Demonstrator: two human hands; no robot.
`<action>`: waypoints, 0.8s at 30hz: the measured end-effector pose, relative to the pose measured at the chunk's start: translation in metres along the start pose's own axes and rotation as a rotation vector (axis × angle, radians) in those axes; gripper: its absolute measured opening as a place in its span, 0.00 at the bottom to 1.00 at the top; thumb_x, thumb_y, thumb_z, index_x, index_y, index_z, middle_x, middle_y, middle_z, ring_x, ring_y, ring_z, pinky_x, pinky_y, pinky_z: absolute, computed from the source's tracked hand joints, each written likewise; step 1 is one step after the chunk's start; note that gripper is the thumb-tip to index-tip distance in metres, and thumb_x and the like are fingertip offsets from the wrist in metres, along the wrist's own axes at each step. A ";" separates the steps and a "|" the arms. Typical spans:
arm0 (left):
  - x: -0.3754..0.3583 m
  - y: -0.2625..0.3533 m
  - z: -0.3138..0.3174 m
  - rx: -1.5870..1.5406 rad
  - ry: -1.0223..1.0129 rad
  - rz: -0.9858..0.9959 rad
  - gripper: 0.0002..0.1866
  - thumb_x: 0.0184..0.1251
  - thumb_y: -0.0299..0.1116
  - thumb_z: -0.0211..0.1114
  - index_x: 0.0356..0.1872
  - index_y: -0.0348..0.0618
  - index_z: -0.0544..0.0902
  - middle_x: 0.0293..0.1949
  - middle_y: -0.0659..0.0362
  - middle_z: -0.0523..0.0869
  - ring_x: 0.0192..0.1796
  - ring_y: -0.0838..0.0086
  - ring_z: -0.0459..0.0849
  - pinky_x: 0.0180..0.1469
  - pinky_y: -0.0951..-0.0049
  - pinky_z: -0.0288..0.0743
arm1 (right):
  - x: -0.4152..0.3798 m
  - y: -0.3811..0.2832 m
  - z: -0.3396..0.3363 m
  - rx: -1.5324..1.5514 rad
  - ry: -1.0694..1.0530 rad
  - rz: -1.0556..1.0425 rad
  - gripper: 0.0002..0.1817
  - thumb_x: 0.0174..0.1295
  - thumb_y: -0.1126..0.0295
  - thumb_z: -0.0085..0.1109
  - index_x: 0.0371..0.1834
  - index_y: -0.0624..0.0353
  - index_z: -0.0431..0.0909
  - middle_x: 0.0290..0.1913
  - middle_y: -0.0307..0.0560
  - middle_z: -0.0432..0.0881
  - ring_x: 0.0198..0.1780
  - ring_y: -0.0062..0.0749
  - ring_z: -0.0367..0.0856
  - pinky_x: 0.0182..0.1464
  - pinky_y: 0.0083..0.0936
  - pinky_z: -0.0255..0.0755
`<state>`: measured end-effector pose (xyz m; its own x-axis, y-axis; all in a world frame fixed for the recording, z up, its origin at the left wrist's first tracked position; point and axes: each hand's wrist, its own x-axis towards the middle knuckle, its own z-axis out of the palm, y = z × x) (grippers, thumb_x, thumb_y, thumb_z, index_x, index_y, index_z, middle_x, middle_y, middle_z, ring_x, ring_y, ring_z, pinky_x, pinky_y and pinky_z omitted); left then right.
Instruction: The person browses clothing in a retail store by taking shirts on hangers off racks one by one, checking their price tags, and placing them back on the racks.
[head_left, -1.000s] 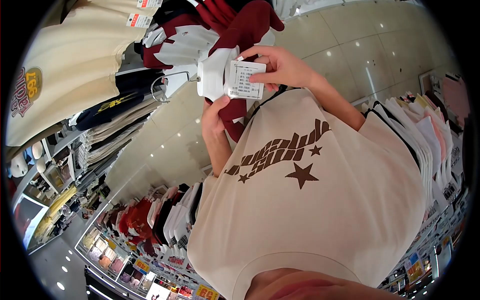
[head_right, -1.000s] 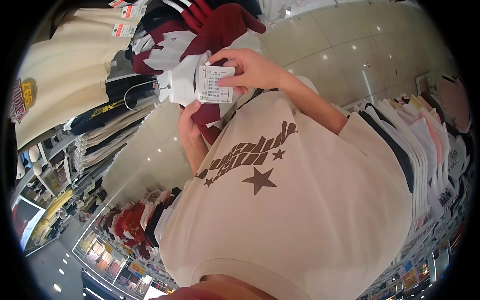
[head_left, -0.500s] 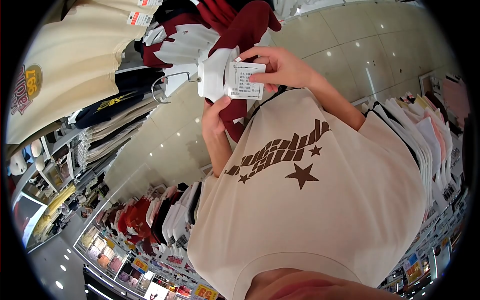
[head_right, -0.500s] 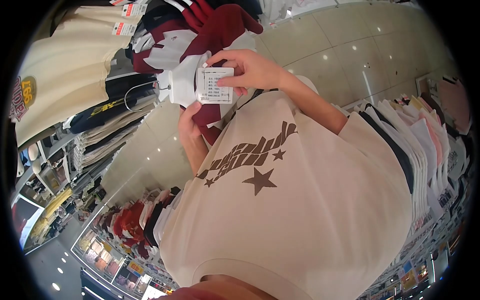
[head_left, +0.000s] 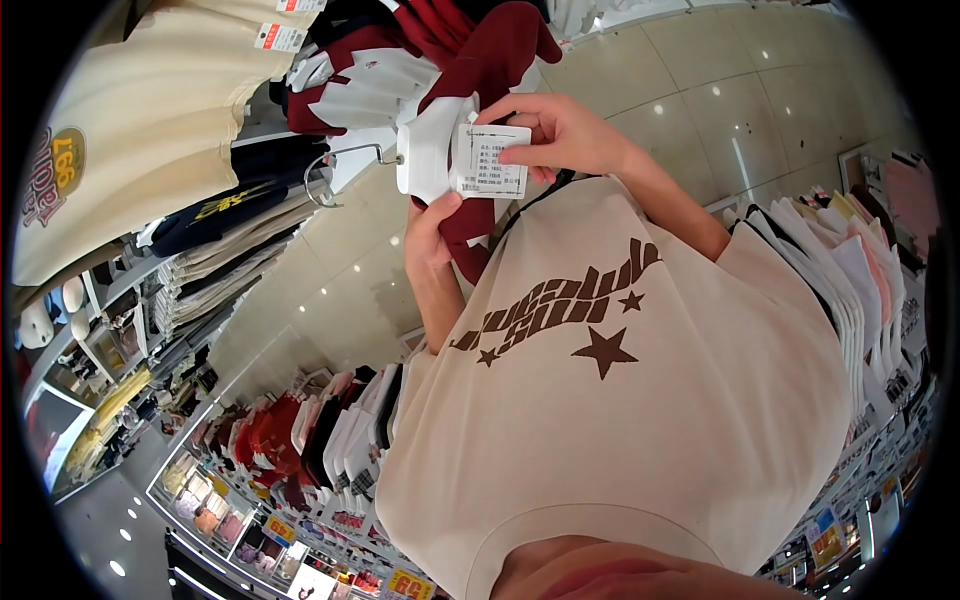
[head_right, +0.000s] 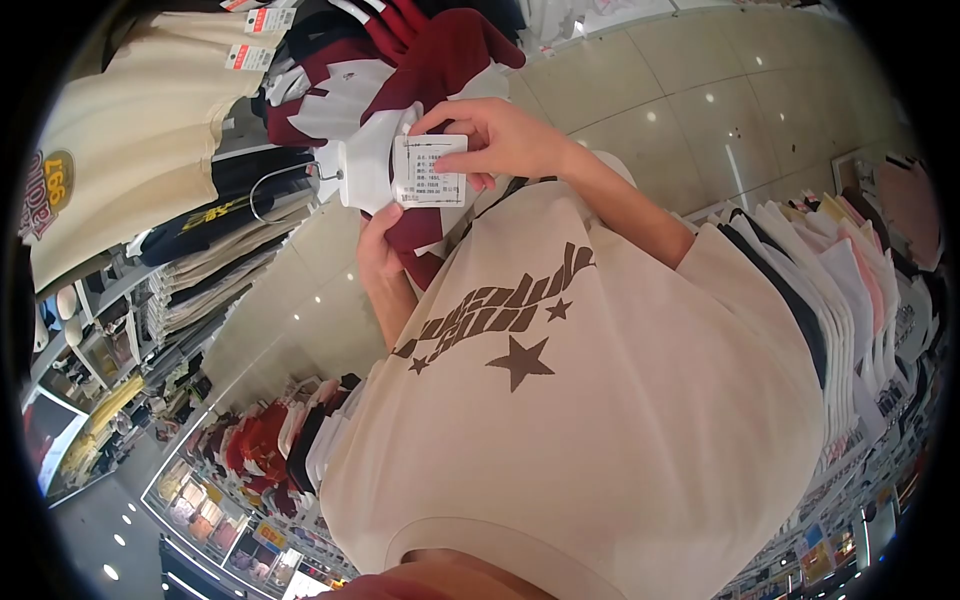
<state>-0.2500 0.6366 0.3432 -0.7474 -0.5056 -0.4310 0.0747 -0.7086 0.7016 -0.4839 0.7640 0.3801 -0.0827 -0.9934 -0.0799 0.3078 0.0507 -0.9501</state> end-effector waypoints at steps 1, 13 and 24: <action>0.000 0.000 0.000 0.015 0.001 -0.002 0.39 0.57 0.25 0.68 0.73 0.34 0.64 0.66 0.45 0.77 0.66 0.54 0.79 0.70 0.53 0.74 | 0.000 0.000 0.000 0.000 0.000 -0.001 0.22 0.68 0.79 0.60 0.66 0.57 0.75 0.39 0.43 0.87 0.21 0.16 0.74 0.22 0.16 0.69; 0.002 -0.002 -0.003 -0.048 -0.063 -0.011 0.39 0.60 0.24 0.68 0.74 0.33 0.62 0.66 0.45 0.77 0.65 0.55 0.80 0.66 0.56 0.77 | -0.003 -0.006 0.002 -0.003 0.009 -0.013 0.21 0.68 0.79 0.59 0.65 0.56 0.77 0.41 0.43 0.87 0.21 0.15 0.74 0.22 0.15 0.69; -0.002 -0.005 -0.007 -0.054 -0.051 -0.005 0.40 0.60 0.24 0.68 0.74 0.32 0.62 0.66 0.45 0.77 0.65 0.55 0.80 0.66 0.56 0.77 | -0.003 -0.004 0.004 0.002 -0.001 -0.015 0.21 0.69 0.78 0.58 0.66 0.56 0.78 0.40 0.43 0.88 0.20 0.15 0.74 0.22 0.16 0.69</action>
<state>-0.2438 0.6378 0.3366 -0.7802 -0.4773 -0.4042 0.1055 -0.7374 0.6671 -0.4811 0.7662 0.3855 -0.0865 -0.9941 -0.0652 0.3084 0.0355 -0.9506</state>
